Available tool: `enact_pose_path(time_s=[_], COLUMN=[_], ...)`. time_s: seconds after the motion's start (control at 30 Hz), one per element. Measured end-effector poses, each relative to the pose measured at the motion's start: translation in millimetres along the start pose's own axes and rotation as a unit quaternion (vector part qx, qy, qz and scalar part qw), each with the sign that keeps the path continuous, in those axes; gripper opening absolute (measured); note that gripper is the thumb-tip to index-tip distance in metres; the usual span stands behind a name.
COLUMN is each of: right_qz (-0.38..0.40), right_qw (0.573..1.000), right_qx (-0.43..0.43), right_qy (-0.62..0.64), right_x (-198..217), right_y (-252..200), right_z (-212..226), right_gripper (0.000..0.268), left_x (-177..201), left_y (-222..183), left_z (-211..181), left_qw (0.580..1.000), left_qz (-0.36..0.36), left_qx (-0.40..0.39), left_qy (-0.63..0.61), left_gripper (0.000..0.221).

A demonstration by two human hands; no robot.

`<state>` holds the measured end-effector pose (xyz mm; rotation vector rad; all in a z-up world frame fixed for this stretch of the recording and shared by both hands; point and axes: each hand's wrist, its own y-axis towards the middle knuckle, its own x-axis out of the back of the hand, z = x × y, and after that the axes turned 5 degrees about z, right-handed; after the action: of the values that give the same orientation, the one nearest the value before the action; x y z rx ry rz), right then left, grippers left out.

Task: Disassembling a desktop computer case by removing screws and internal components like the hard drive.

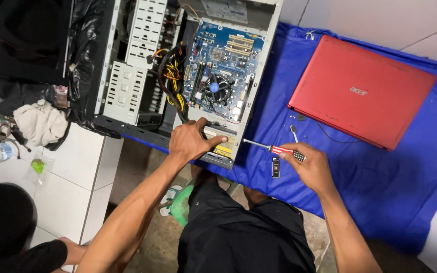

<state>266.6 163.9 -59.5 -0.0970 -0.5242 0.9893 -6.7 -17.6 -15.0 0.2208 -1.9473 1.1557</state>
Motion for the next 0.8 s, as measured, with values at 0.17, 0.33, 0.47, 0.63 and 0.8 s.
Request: enact_pose_path(time_s=[0.17,0.33,0.47,0.63,0.8], right_qz=[0.031,-0.046,-0.019,-0.04,-0.039], right_qw=[0.998,0.998,0.999,0.998,0.998], right_qx=[-0.044,0.036,-0.025,0.029,0.002], right_qy=[0.038,0.029,-0.011,0.025,0.049], right_x=[-11.8,-16.9,-22.1,-24.0,-20.0], right_y=[-3.3,-12.9,-9.8,-16.3,-15.1], right_z=[-25.6,-13.2,-17.1,-28.2,-14.2], right_gripper=[0.022,0.028,0.011,0.043,0.017], left_x=[0.1,-1.3,-1.2,-1.9,-1.0], left_y=[0.7,-0.6,1.8,2.5,1.3], left_z=[1.2,3.7,3.1,4.0,2.5], left_qw=[1.0,1.0,1.0,1.0,1.0], left_qz=[-0.001,-0.004,-0.01,-0.017,-0.01], left_qx=[-0.005,-0.009,-0.013,-0.02,-0.013], left_qy=[0.002,-0.004,-0.01,-0.012,-0.011], left_gripper=[0.076,0.075,0.075,0.075,0.074])
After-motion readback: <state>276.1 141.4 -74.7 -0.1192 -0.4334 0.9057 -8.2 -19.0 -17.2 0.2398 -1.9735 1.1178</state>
